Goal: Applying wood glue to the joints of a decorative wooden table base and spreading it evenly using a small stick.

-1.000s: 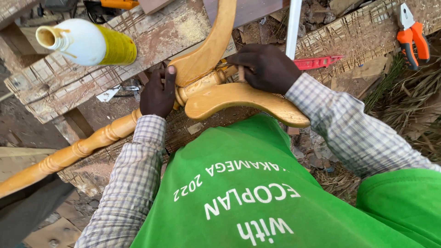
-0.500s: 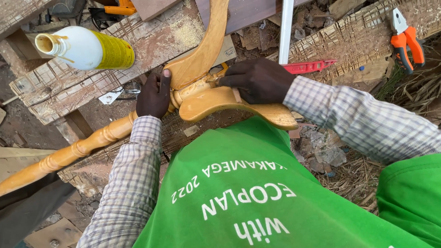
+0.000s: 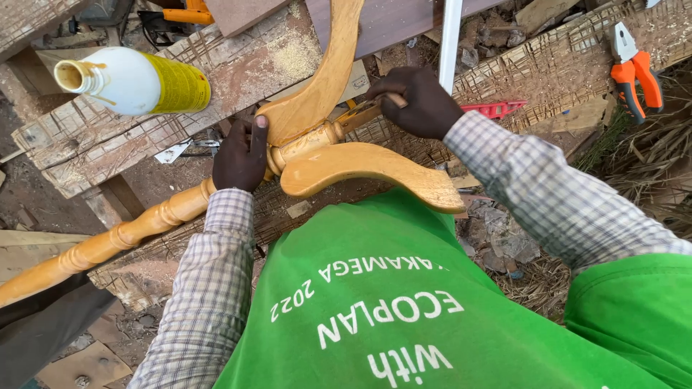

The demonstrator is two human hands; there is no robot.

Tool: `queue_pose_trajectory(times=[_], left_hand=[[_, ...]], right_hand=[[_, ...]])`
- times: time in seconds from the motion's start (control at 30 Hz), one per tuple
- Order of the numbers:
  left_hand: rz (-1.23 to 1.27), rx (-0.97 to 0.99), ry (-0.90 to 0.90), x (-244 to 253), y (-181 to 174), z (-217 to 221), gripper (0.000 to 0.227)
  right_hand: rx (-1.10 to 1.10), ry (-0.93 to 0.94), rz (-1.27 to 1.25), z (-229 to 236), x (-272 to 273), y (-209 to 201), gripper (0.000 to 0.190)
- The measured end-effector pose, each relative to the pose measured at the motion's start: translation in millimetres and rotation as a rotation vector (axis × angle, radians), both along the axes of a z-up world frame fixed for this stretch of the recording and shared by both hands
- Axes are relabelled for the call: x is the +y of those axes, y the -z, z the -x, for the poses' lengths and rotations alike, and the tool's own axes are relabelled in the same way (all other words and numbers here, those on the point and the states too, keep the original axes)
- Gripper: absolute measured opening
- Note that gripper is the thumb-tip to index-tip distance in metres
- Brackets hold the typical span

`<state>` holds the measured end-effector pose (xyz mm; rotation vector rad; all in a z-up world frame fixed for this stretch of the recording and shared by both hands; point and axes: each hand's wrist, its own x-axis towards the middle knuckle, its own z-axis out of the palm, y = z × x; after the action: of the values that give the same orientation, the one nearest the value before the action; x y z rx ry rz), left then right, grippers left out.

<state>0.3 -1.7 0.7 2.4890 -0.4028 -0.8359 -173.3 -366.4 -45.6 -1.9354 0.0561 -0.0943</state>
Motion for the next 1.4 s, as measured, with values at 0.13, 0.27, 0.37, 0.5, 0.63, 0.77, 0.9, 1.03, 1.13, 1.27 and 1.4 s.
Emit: queue_pose_trajectory(times=[0.13, 0.27, 0.37, 0.5, 0.63, 0.77, 0.9, 1.03, 1.13, 1.27, 1.4], left_hand=[[-0.033, 0.007, 0.003, 7, 10, -1, 0.073], [-0.055, 0.005, 0.001, 3, 8, -2, 0.074], [-0.047, 0.008, -0.012, 4, 11, -3, 0.074], [-0.040, 0.014, -0.025, 0, 2, 0, 0.071], [-0.016, 0.020, -0.018, 0, -2, -1, 0.070], [-0.029, 0.028, -0.027, 6, 11, -3, 0.069], [0.014, 0.041, -0.023, 2, 9, -3, 0.068], [-0.108, 0.019, -0.030, -5, 9, -6, 0.088], [-0.109, 0.081, -0.051, -4, 2, -10, 0.087], [-0.030, 0.294, -0.122, -8, -32, -24, 0.119], [0.022, 0.329, -0.088, 16, -7, -34, 0.111]], right_hand=[[0.048, -0.030, 0.089, -3, 19, 1, 0.027], [0.106, -0.001, 0.076, -12, 23, -12, 0.019], [0.150, 0.005, -0.005, -15, 27, -13, 0.027], [0.198, 0.035, -0.103, -16, 35, 2, 0.026], [0.240, 0.054, -0.040, -24, 32, 17, 0.029], [0.201, 0.059, 0.172, -23, 27, 11, 0.028], [0.181, 0.091, 0.246, -13, 22, -3, 0.021], [0.161, 0.226, 0.292, -7, 17, -51, 0.026], [0.104, 0.202, 0.267, -10, 20, -94, 0.017], [0.176, 0.167, 0.159, -29, 49, -143, 0.013], [0.226, 0.119, 0.046, -53, 94, -153, 0.021]])
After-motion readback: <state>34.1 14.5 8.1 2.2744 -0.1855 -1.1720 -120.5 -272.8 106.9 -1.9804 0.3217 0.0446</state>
